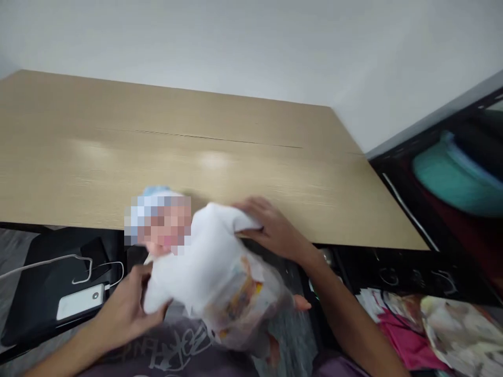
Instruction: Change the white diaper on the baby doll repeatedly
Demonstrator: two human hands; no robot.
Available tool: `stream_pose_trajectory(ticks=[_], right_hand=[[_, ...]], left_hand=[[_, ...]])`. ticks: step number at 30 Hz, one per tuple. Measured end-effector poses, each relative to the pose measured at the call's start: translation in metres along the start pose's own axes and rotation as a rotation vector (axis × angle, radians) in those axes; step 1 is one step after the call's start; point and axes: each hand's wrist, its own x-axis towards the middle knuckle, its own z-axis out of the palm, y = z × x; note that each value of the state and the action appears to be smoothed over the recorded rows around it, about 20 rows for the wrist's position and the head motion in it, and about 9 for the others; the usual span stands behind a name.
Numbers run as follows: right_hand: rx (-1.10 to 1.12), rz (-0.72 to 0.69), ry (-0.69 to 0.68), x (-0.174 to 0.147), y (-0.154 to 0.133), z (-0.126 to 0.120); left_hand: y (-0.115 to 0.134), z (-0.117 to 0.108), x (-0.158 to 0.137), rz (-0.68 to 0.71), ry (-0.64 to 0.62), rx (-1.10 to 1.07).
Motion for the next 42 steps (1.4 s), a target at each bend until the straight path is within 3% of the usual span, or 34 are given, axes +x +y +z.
stream_pose_trajectory(ticks=[3,5,9,12,16,19,22,24,27,31,38,42], right_hand=[[0.086,0.032,-0.182,-0.048,-0.023,0.039],[0.105,0.067,-0.169,-0.066,-0.026,0.079],[0.149,0.149,-0.104,-0.077,-0.005,0.156],[0.205,0.205,-0.143,-0.077,0.02,0.188],[0.275,0.267,-0.077,-0.088,0.034,0.189],[0.367,0.335,-0.102,-0.104,0.026,0.176],[0.435,0.376,-0.164,-0.114,0.014,0.168],[0.436,0.393,-0.135,-0.114,0.01,0.168],[0.419,0.432,-0.082,-0.11,0.012,0.175],[0.435,0.433,-0.048,-0.108,0.024,0.185],[0.355,0.454,0.131,-0.106,0.053,0.198],[0.326,0.396,0.151,-0.096,0.039,0.19]], left_hand=[[-0.025,0.031,-0.062,-0.044,-0.038,0.046],[-0.035,0.038,-0.086,-0.108,-0.031,0.064],[-0.039,0.037,-0.09,-0.237,-0.079,0.113],[-0.037,0.033,-0.073,-0.287,-0.171,0.185],[-0.037,0.027,-0.059,-0.267,-0.277,0.358],[-0.026,0.026,-0.057,-0.047,-0.106,0.554],[0.004,0.029,-0.04,0.181,0.025,0.601],[0.026,0.035,-0.016,0.343,-0.044,0.47],[0.042,0.05,0.024,0.53,-0.254,0.257],[0.031,0.069,0.048,0.549,-0.32,0.15],[0.018,0.075,0.041,0.465,-0.298,-0.029],[0.015,0.077,0.043,0.433,-0.289,-0.053]])
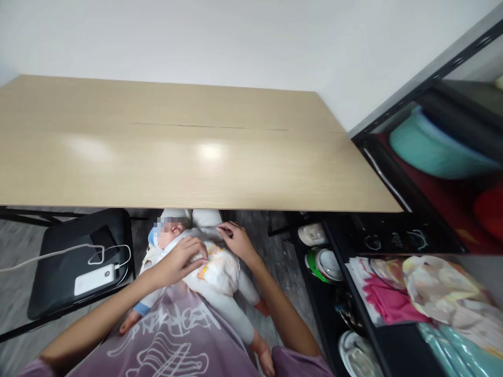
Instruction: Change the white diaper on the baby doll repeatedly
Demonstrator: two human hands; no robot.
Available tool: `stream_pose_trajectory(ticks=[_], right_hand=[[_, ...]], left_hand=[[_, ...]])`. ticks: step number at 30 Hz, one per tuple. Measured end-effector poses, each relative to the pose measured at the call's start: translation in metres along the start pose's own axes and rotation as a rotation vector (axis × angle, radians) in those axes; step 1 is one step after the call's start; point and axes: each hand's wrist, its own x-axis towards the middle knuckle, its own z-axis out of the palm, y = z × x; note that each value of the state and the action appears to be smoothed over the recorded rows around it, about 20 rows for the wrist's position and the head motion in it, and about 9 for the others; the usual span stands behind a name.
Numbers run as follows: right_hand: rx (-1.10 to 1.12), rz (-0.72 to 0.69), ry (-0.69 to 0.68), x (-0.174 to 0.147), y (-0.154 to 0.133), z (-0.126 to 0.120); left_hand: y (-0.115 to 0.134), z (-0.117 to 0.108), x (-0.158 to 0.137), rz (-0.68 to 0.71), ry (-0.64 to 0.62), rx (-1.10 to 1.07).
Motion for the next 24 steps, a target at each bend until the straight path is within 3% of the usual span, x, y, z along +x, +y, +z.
stream_pose_trajectory(ticks=[6,10,14,18,24], right_hand=[[-0.028,-0.324,-0.344,-0.015,-0.06,0.0],[-0.156,-0.401,-0.314,-0.026,-0.076,-0.01],[-0.126,-0.34,-0.259,-0.034,-0.077,-0.025],[-0.109,-0.233,-0.309,-0.047,-0.075,-0.035],[0.014,0.061,-0.276,-0.108,-0.072,-0.063]], left_hand=[[-0.008,0.001,-0.025,0.023,0.125,0.021],[-0.007,-0.005,-0.05,0.012,0.147,0.008],[-0.002,-0.009,-0.052,0.1,0.048,0.02],[-0.001,-0.008,-0.039,0.166,-0.03,0.108],[0.0,-0.017,-0.056,0.195,-0.129,0.018]])
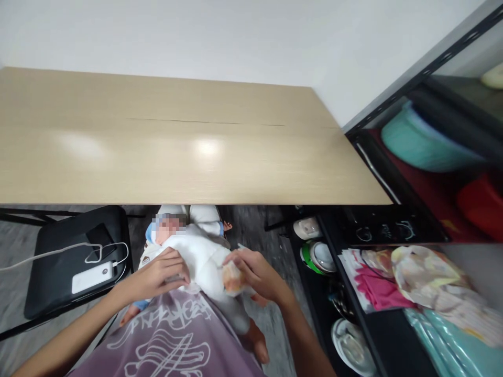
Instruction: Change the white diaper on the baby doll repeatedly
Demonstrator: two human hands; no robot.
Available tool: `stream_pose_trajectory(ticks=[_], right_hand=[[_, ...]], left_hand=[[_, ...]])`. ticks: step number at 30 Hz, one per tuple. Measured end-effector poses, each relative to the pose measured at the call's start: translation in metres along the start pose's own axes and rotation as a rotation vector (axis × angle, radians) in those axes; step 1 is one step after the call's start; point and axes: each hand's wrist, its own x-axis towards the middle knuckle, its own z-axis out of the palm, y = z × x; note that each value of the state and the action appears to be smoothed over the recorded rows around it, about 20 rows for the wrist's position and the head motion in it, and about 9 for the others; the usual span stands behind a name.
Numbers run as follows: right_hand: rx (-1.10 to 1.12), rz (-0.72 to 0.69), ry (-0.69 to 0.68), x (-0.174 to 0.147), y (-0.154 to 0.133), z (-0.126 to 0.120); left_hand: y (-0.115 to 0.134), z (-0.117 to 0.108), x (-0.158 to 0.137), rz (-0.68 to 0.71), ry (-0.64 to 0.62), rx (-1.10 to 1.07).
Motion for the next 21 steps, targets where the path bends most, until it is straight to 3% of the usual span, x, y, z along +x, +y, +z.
stream_pose_trajectory(ticks=[3,5,7,9,12,16,18,21], right_hand=[[0.119,0.17,-0.052,-0.033,0.007,-0.002],[0.171,0.288,-0.097,-0.039,0.012,0.002],[0.152,0.362,-0.102,-0.034,0.016,0.012],[0.037,0.343,-0.078,-0.022,0.02,0.024],[-0.127,0.276,-0.051,-0.009,0.029,0.041],[-0.117,0.403,-0.048,-0.014,0.044,0.053],[-0.103,0.442,-0.041,-0.021,0.05,0.053],[-0.102,0.448,-0.037,-0.03,0.059,0.052]], left_hand=[[0.001,-0.007,-0.013,-0.031,-0.099,-0.129],[-0.004,-0.011,-0.006,-0.034,-0.173,-0.203],[-0.013,-0.014,0.017,-0.023,-0.25,-0.272],[-0.022,-0.013,0.056,-0.02,-0.274,-0.297],[-0.026,0.0,0.125,0.006,-0.246,-0.052],[-0.02,0.035,0.201,-0.118,-0.741,0.325],[-0.018,0.048,0.218,-0.164,-0.83,0.357],[-0.021,0.052,0.215,-0.189,-0.74,0.37]])
